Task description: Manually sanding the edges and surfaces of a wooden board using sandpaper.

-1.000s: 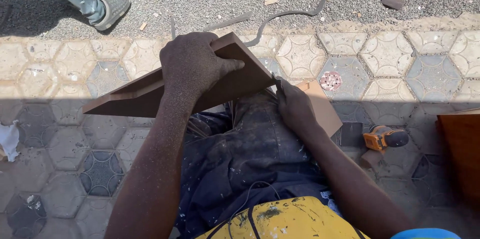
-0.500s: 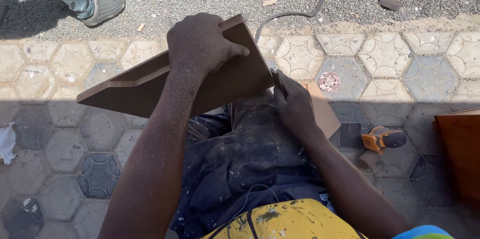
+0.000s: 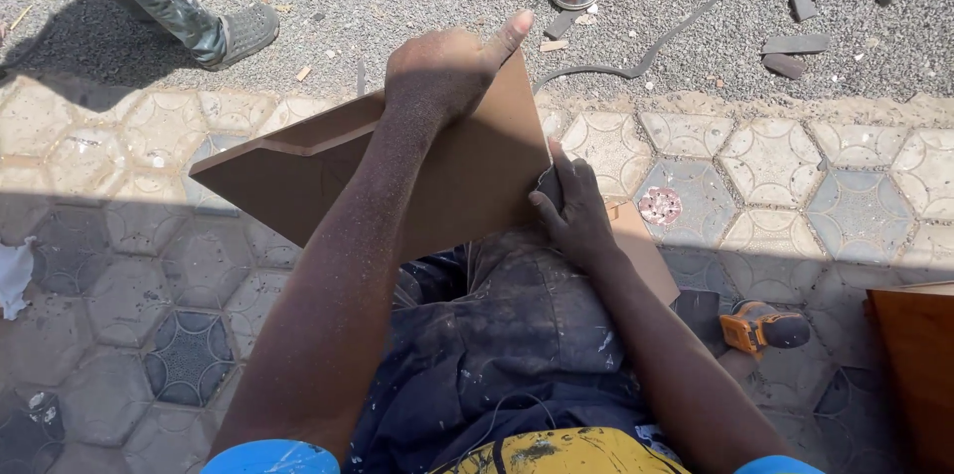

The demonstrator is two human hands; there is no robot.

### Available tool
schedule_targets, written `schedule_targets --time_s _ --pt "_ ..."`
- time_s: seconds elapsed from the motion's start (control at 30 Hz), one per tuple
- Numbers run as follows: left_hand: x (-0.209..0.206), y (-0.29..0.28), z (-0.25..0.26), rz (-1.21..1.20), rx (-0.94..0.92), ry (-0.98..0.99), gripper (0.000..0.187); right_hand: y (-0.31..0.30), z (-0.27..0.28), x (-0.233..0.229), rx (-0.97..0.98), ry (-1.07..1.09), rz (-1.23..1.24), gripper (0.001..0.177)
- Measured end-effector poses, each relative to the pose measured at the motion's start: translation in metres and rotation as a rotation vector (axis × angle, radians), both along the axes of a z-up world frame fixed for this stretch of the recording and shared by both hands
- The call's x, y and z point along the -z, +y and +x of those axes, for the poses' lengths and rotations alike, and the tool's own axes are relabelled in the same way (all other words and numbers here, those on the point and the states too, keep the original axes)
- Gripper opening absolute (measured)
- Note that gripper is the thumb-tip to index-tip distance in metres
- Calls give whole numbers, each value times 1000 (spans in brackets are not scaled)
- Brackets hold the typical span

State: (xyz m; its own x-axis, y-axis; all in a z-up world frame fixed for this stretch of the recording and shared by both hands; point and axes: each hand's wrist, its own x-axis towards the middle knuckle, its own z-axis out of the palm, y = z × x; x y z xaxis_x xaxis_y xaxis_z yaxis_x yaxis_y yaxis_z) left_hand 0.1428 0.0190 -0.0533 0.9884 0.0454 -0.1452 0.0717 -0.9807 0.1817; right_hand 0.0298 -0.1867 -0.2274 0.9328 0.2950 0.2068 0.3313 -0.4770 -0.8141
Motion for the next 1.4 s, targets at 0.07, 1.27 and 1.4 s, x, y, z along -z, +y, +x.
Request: schedule_targets --time_s 0.07,1.27,1.4 --pt "-2 5 1 -27 -28 36 90 11 7 6 21 -59 -5 72" --pt "13 26 -9 -113 103 -259 82 -6 76 -5 -279 1020 527 62" --pt "26 24 -1 -38 134 -227 88 -31 71 44 -150 1131 408 30"
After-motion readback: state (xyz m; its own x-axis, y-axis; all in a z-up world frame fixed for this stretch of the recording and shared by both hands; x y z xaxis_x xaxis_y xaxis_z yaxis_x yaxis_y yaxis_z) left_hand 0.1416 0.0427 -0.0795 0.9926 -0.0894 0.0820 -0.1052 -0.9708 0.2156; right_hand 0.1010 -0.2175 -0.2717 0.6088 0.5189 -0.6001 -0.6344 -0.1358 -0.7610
